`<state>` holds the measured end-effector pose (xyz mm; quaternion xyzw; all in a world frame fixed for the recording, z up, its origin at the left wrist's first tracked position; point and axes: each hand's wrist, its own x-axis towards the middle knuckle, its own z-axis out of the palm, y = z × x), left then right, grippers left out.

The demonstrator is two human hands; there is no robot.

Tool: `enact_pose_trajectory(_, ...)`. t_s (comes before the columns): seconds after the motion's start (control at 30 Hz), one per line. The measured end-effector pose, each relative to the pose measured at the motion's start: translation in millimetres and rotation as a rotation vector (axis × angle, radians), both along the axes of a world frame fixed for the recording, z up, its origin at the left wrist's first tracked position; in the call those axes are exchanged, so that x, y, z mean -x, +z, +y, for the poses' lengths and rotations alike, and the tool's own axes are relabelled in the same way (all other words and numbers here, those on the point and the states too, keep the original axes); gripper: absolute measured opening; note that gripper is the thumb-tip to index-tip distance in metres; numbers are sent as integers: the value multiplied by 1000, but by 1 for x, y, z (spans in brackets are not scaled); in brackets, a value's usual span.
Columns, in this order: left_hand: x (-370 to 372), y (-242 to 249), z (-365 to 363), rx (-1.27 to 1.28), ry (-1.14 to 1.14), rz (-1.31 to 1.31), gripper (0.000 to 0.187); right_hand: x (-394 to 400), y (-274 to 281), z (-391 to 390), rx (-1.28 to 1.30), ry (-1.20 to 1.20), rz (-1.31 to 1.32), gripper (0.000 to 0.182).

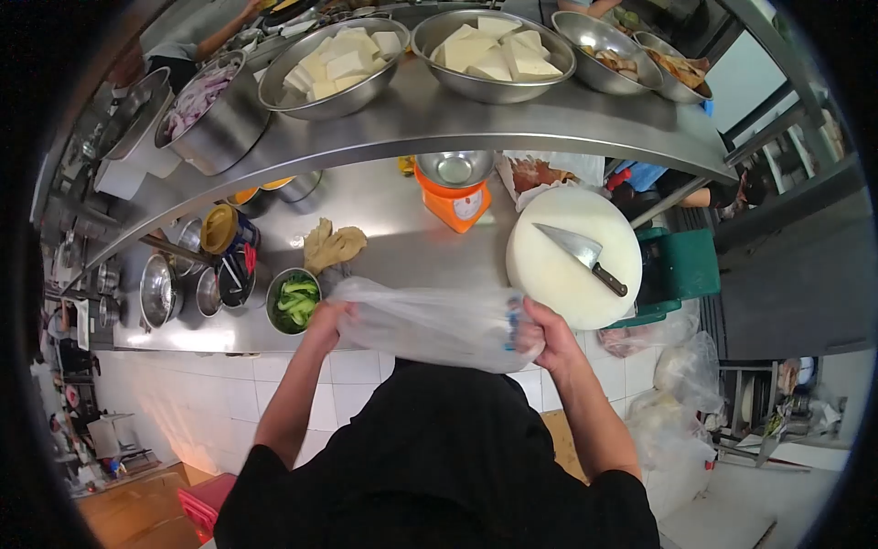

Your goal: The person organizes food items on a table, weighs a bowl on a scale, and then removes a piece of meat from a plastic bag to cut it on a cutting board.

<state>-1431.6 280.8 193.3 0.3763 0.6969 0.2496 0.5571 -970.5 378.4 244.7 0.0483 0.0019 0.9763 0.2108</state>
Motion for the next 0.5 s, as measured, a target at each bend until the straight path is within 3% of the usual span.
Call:
enact_pose_trajectory(0.07,3,13,9,-274,663,-745,44,3,46,-14,-535,-53,-958,37)
enact_pose_trajectory(0.1,-1,20,8,-272,664,-739,44,-2,35,-11,-891,-24,-1040,43)
enact_pose_trajectory(0.13,-10,30,6,-235,592,-870,53,-11,22,-4,-889,-22,-1035,43)
enact_pose_trajectory(0.2,-39,71,-4,-199,517,-995,62,-37,-6,15,-1105,256,-1496,45)
enact_pose_trajectory(0.23,-61,105,-17,-181,503,-1104,61,-49,-26,22,-1021,151,-1551,39)
enact_pose_trajectory(0.27,-74,122,-30,-159,487,-1212,60,-48,-25,23,-1018,145,-1547,39)
enact_pose_trajectory(0.3,-66,104,-44,-160,482,-1207,60,-46,-20,26,-735,-48,-1343,40)
enact_pose_trajectory(0.33,-46,74,-60,-299,147,-1205,49,-44,-15,28,-456,-221,-1121,42)
enact_pose_trajectory(0.37,-28,58,-68,-427,-190,-1179,39,-43,-10,29,-352,-253,-1010,39)
enact_pose_trajectory(0.4,-14,62,-57,-420,-193,-1177,39,-38,-1,24,-345,-257,-1008,39)
enact_pose_trajectory(0.47,6,74,-11,-259,-526,-110,41,-29,16,12,-62,-529,-925,41)
enact_pose_trajectory(0.5,5,66,4,-244,-293,-60,33,-39,-12,10,-194,-467,-646,30)
